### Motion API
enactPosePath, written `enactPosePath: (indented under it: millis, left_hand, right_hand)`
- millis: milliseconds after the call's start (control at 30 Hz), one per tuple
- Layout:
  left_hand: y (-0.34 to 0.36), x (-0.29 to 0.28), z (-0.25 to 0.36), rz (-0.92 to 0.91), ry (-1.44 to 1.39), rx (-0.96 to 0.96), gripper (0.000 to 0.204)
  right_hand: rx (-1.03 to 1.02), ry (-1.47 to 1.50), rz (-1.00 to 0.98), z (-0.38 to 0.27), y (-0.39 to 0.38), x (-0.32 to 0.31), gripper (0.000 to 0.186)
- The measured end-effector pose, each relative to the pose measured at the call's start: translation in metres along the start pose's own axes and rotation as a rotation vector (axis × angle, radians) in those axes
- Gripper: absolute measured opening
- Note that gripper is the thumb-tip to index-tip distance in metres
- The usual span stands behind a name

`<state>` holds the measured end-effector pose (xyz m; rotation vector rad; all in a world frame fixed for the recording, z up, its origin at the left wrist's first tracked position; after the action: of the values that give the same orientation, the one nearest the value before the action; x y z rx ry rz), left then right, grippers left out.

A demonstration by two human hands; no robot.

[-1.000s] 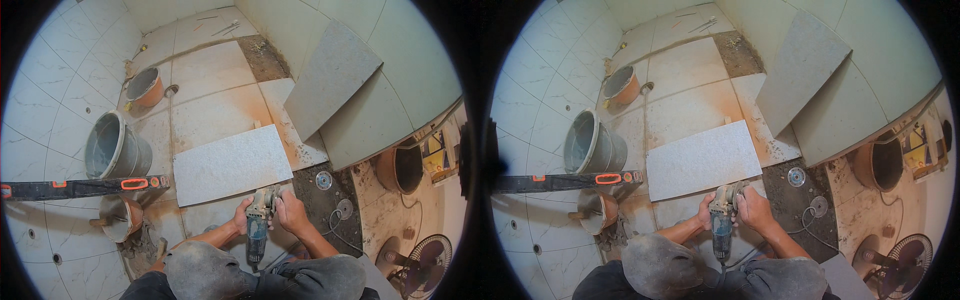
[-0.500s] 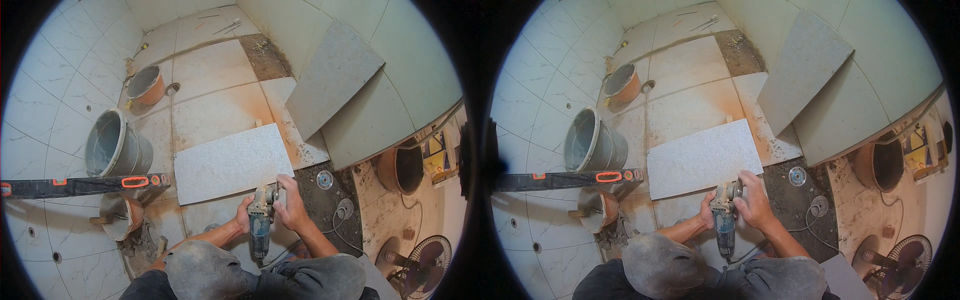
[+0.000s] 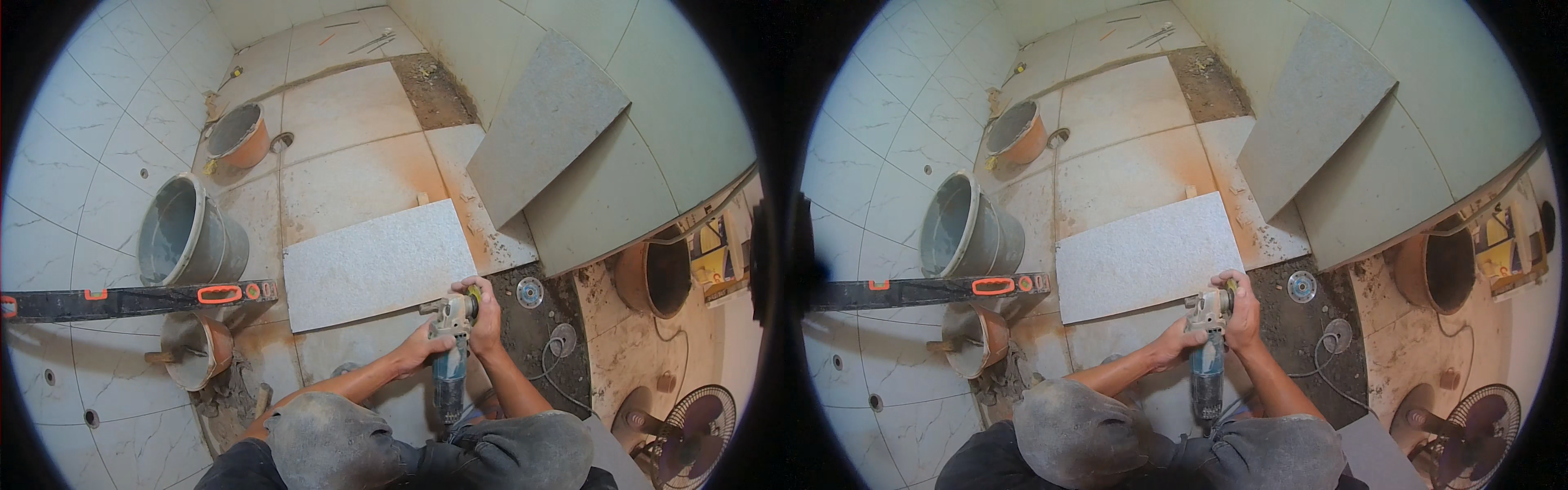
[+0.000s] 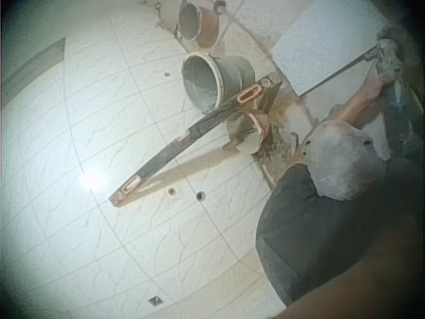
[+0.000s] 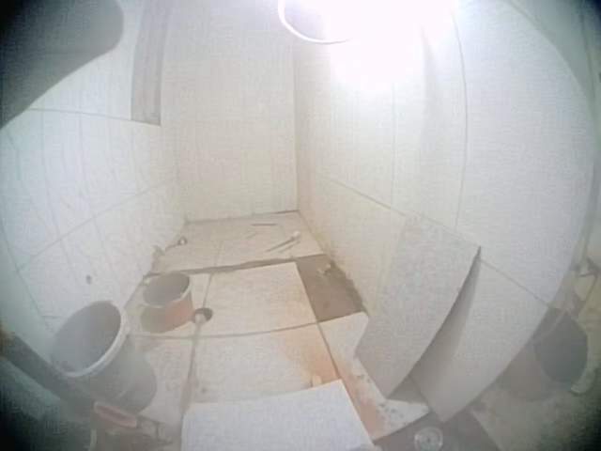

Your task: The person cuts a tile using an angle grinder, replaces the disc on the angle grinder by hand, and grinds the edge of the tile with the angle grinder.

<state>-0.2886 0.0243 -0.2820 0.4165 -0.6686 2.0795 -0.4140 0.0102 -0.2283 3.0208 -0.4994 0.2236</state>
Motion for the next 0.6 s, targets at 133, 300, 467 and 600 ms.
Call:
enactPosePath:
  millis: [133, 300, 467, 600]
  left_hand:
    - [-0.001, 0.019, 0.024, -0.062, 0.306, -0.034, 0.083]
    - [-0.009, 0.043, 0.037, -0.167, 0.494, 0.038, 0.082]
    - [-0.018, 0.055, 0.05, -0.24, 0.499, 0.164, 0.073]
    - [-0.029, 0.076, 0.016, -0.561, 0.64, -0.018, 0.071]
  right_hand:
    - [0.082, 0.462, 0.104, 0.001, 0.0, -0.007, 0.05]
    - [0.238, 0.602, 0.104, -0.014, -0.005, -0.017, 0.049]
    - [0.317, 0.798, 0.102, -0.027, -0.009, -0.015, 0.049]
    - [0.286, 0.773, 0.066, -0.048, -0.012, -0.016, 0.049]
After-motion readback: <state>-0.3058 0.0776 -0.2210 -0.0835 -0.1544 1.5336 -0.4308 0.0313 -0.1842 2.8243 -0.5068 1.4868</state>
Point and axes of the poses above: each hand's wrist, its own y-axis towards the middle knuckle, its own x-axis out of the palm, z = x × y, the point moved 9 cm from there along y, towards the middle knuckle, and after that the axes turned 10 degrees about y, right-handed, at the moved point
